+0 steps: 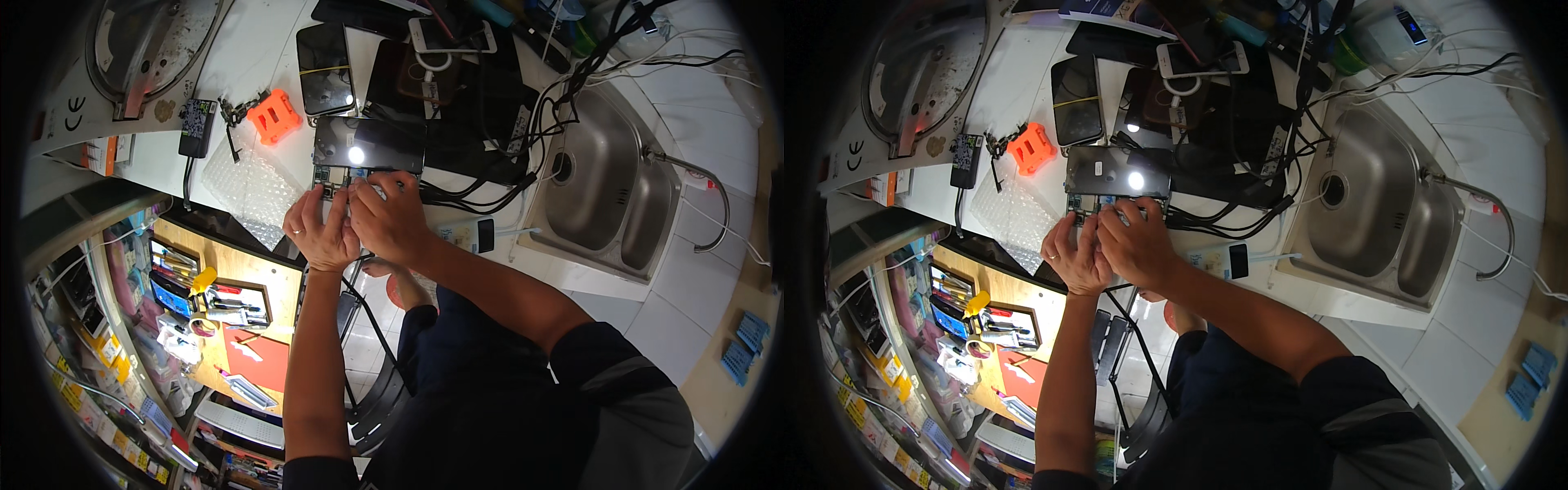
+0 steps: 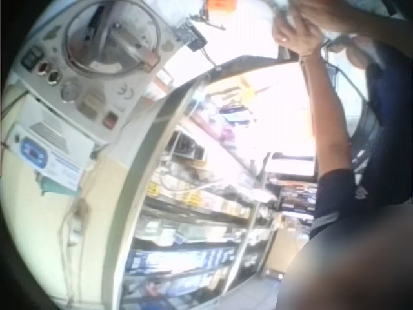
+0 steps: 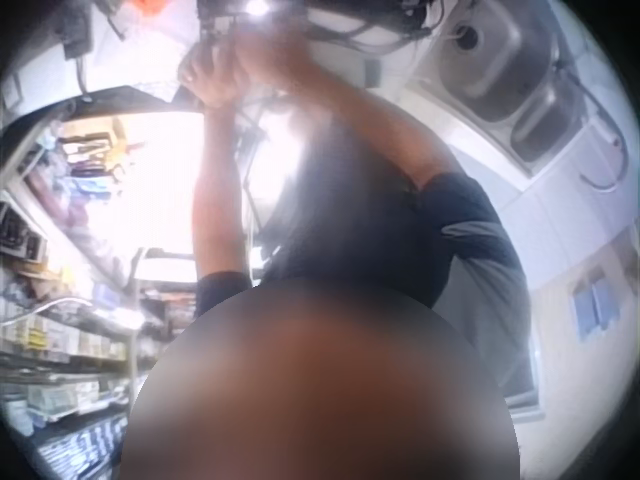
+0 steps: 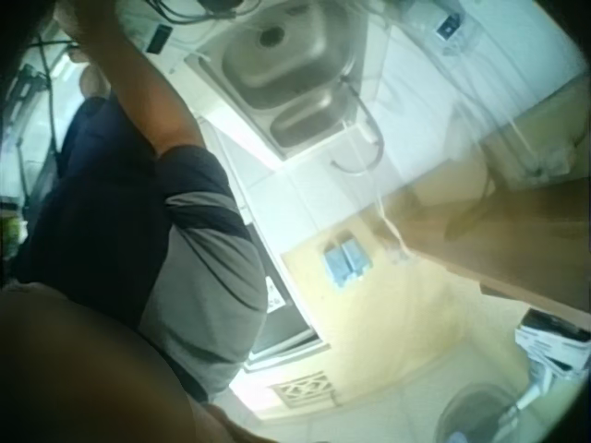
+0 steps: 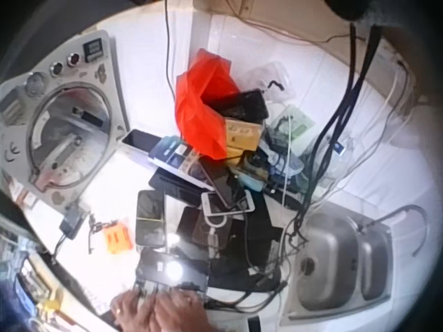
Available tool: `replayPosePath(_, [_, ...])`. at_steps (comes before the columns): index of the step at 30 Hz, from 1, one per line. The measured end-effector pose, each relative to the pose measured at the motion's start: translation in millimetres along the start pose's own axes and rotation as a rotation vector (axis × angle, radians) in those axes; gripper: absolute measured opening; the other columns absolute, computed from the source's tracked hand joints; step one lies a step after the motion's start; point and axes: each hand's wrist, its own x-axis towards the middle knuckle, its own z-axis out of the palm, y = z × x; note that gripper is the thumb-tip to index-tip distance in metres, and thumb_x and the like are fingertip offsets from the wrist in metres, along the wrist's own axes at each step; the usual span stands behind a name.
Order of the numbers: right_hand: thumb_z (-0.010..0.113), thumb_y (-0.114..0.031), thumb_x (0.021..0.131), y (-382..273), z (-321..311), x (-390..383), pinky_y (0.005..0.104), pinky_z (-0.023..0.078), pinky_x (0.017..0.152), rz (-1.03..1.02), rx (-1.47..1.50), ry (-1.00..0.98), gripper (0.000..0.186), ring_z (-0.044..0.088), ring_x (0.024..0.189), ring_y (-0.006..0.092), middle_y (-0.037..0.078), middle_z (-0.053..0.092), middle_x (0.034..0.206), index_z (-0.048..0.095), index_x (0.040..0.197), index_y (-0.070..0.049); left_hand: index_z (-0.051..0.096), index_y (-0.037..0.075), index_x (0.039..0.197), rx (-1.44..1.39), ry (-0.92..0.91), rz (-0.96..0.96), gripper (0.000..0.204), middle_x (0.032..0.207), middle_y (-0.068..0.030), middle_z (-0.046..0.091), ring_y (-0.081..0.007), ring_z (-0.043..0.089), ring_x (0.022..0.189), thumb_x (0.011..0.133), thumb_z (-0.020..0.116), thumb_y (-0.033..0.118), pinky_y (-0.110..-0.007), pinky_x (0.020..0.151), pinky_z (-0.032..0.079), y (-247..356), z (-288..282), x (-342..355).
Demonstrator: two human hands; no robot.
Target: The person disassembles a smartphone, removes the battery, and inspects it. They then move to a different area to connect a cable to a device before returning to the workbench to continue handling the phone and battery.
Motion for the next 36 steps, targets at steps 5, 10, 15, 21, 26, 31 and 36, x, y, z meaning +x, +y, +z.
replayPosePath(5, [0.073,-0.024,0.08,-2.9,1.9,0.3,0.0499,0.043,0.099,0.022,0.008,0.021,0.03,0.061,0.11,0.0267,0.009,0.069,0.116,0.074,0.102,-0.004,0.076,0.018,0.13,0.0,-0.001,-0.006,0.049,0.14,-0.0128,0.06,-0.0316,0.053,0.127,0.101,0.044,0.042,-0.048,0.111,0.037,0.0,-0.7,0.2])
replayPosePath(10, [0.072,-0.024,0.081,-4.4,-0.9,0.0,0.0502,0.042,0.099,0.032,0.009,-0.006,0.03,0.061,0.11,0.0264,0.009,0.069,0.115,0.075,0.103,-0.004,0.078,0.024,0.125,-0.001,0.015,-0.021,0.046,0.137,-0.0097,0.061,-0.0291,0.054,0.127,0.096,0.046,0.041,-0.047,0.109,0.037,-1.0,0.7,-1.2])
replayPosePath(15, [0.07,-0.024,0.083,-3.3,-2.0,0.3,0.0505,0.042,0.1,0.012,0.001,0.006,0.03,0.061,0.113,0.0265,0.01,0.068,0.115,0.075,0.104,-0.004,0.078,0.022,0.125,0.002,0.022,-0.004,0.047,0.137,-0.0108,0.062,-0.0305,0.054,0.125,0.096,0.045,0.04,-0.047,0.107,0.039,-1.8,0.4,0.4])
replayPosePath(21, [0.068,-0.024,0.085,-1.9,1.1,-5.2,0.0512,0.043,0.102,-0.032,-0.012,0.001,0.033,0.06,0.117,0.0268,0.01,0.068,0.117,0.075,0.108,-0.002,0.077,0.017,0.128,0.012,0.009,0.015,0.054,0.139,-0.0142,0.06,-0.0327,0.054,0.125,0.103,0.04,0.048,-0.048,0.109,0.038,-3.5,-0.5,-1.4])
replayPosePath(26, [0.068,-0.024,0.085,-1.9,0.7,-6.4,0.0513,0.043,0.102,-0.049,-0.013,-0.009,0.034,0.06,0.116,0.0274,0.011,0.068,0.117,0.076,0.108,-0.001,0.076,0.016,0.128,0.003,0.002,0.009,0.054,0.139,-0.0142,0.06,-0.0328,0.053,0.125,0.103,0.04,0.047,-0.048,0.109,0.038,-2.0,-1.3,-0.6])
replayPosePath(31, [0.068,-0.024,0.084,-0.5,1.7,-5.1,0.0502,0.045,0.1,-0.057,0.009,0.03,0.034,0.062,0.114,0.028,0.011,0.068,0.115,0.076,0.107,0.0,0.075,0.017,0.13,0.015,-0.009,0.005,0.054,0.138,-0.0138,0.06,-0.0325,0.053,0.125,0.104,0.039,0.047,-0.048,0.109,0.038,-1.3,-3.0,0.3])
replayPosePath(36, [0.068,-0.024,0.081,1.4,1.5,-3.2,0.0489,0.047,0.098,-0.077,-0.015,0.043,0.031,0.062,0.112,0.0279,0.01,0.067,0.111,0.078,0.101,-0.002,0.074,0.018,0.133,0.013,0.002,0.009,0.058,0.14,-0.0136,0.06,-0.0319,0.053,0.126,0.106,0.036,0.053,-0.047,0.11,0.036,-5.3,2.2,-2.1])
